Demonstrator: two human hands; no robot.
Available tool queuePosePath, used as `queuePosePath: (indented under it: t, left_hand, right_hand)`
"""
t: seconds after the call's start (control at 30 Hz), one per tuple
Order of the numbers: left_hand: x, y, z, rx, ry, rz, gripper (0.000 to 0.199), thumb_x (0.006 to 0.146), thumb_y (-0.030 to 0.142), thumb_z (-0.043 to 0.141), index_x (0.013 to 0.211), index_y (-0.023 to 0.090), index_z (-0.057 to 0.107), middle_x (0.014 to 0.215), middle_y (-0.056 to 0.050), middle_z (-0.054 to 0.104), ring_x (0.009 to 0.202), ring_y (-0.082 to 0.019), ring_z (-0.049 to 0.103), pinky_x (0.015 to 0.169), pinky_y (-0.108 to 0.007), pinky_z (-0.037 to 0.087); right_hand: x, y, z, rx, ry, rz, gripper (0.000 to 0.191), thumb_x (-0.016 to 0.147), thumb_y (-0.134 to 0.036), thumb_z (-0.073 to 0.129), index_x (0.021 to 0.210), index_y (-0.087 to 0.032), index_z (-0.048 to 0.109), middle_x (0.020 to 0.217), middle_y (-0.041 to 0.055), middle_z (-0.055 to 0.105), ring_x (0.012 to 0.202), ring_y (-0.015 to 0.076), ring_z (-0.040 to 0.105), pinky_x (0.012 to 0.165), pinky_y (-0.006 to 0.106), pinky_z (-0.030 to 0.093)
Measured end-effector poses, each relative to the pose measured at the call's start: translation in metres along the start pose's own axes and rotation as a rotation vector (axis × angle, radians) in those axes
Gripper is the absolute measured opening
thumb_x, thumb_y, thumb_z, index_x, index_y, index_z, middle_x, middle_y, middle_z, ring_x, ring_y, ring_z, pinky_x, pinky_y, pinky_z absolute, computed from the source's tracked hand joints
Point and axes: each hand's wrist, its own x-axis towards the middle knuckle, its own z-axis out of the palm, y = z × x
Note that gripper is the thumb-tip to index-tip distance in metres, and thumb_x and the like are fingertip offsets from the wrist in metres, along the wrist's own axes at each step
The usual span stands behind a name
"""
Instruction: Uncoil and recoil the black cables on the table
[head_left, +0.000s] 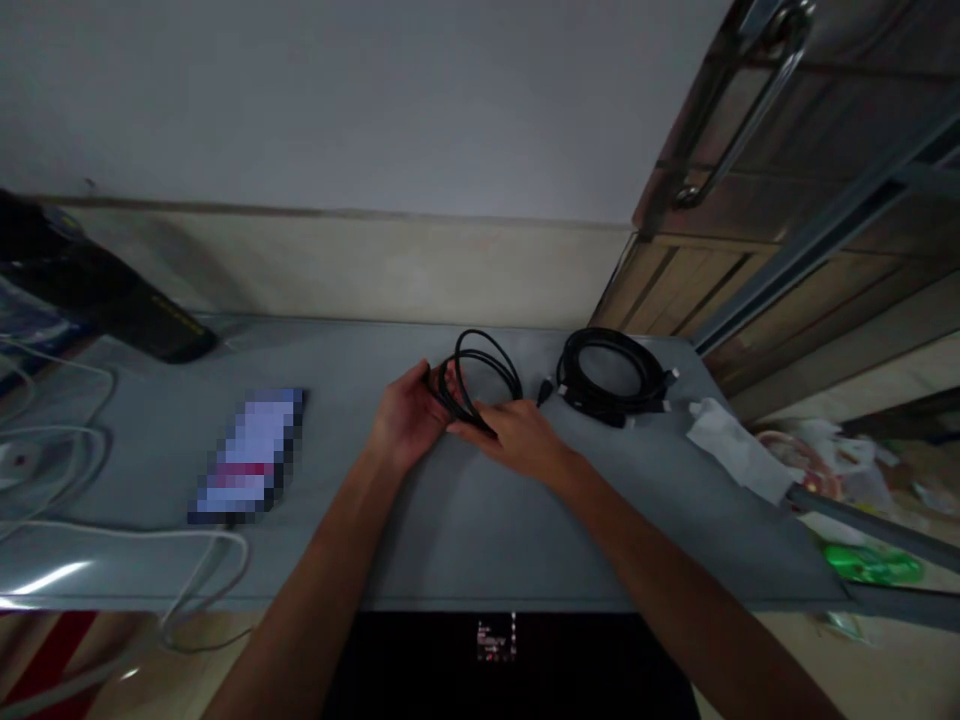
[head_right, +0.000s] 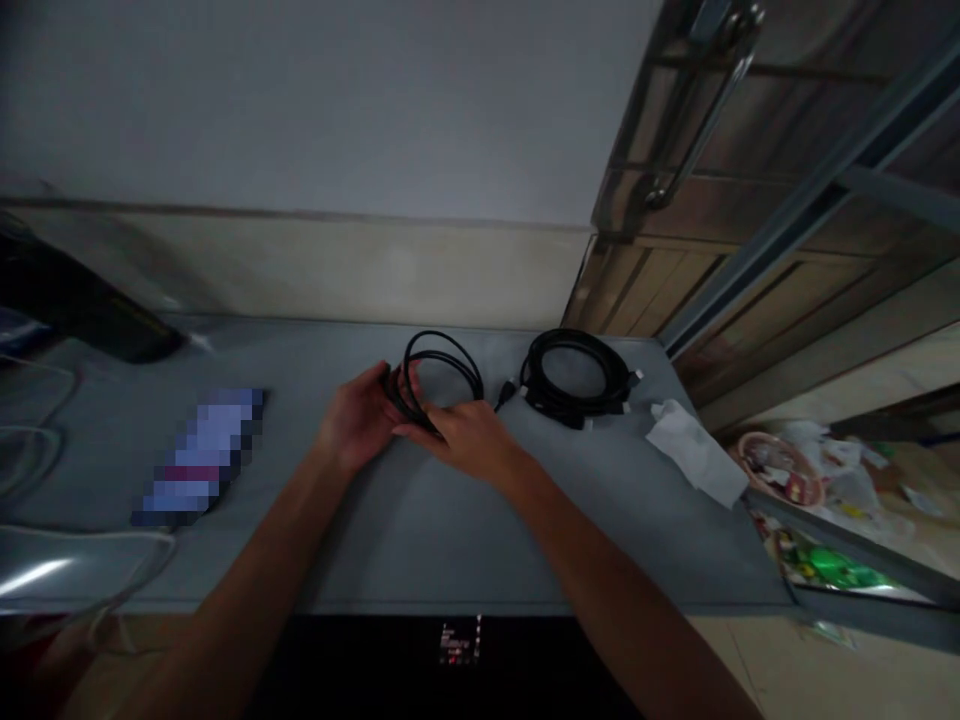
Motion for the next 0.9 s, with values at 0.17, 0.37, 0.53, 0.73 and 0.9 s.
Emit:
queuePosePath:
  t: [0.17,0.37,0.53,0.73,0.9]
  left_hand:
    - [-0.002,0.001,0.003,-0.238,-0.066,-0.026,0.04,0.122,0.025,0.029,0.108,0.013,0.065,0.078,-0.002,0.07,0.052,-0.008,0.063,0.058,-0.018,0.06]
    - [0.005,-0.002,-0.001,-0.218,-0.131,-0.007,0.044,0.123,0.025,0.023,0.106,0.014,0.062,0.064,0.007,0.051,0.037,-0.005,0.038,0.034,-0.018,0.033]
    - [0.006,-0.001,-0.002,-0.057,-0.1,0.063,0.04,0.122,0.025,0.029,0.114,0.013,0.067,0.059,0.008,0.045,0.035,-0.006,0.035,0.031,-0.019,0.03]
    - [-0.001,0.006,-0.001,0.085,-0.042,0.228,0.037,0.121,0.026,0.038,0.107,0.013,0.07,0.061,0.007,0.05,0.036,-0.005,0.033,0.033,-0.017,0.03]
    - [0.008,0.002,-0.003,0.245,0.143,0.409,0.042,0.12,0.028,0.039,0.101,0.012,0.072,0.081,-0.006,0.076,0.066,-0.013,0.07,0.053,-0.023,0.054]
  right_hand:
    - [-0.002,0.005,-0.002,0.099,-0.002,0.031,0.048,0.12,-0.057,0.053,0.132,-0.014,0.071,0.106,0.0135,0.085,0.094,0.0281,0.084,0.08,0.034,0.06]
    - [0.0,0.012,0.0,0.209,0.162,0.043,0.043,0.122,-0.054,0.046,0.138,-0.016,0.06,0.121,0.0156,0.081,0.104,0.0267,0.083,0.085,0.036,0.062]
    - [0.004,0.016,-0.007,0.214,0.239,0.042,0.041,0.126,-0.044,0.033,0.135,-0.016,0.061,0.103,0.0096,0.08,0.092,0.0221,0.078,0.089,0.034,0.058]
    - [0.003,0.023,-0.015,0.169,0.359,0.133,0.04,0.125,-0.044,0.037,0.146,-0.022,0.064,0.116,0.0085,0.084,0.098,0.0197,0.08,0.086,0.028,0.054]
    - [0.004,0.026,-0.023,0.199,0.546,0.2,0.047,0.126,-0.048,0.032,0.14,-0.022,0.068,0.107,0.0074,0.084,0.089,0.0183,0.079,0.078,0.027,0.052]
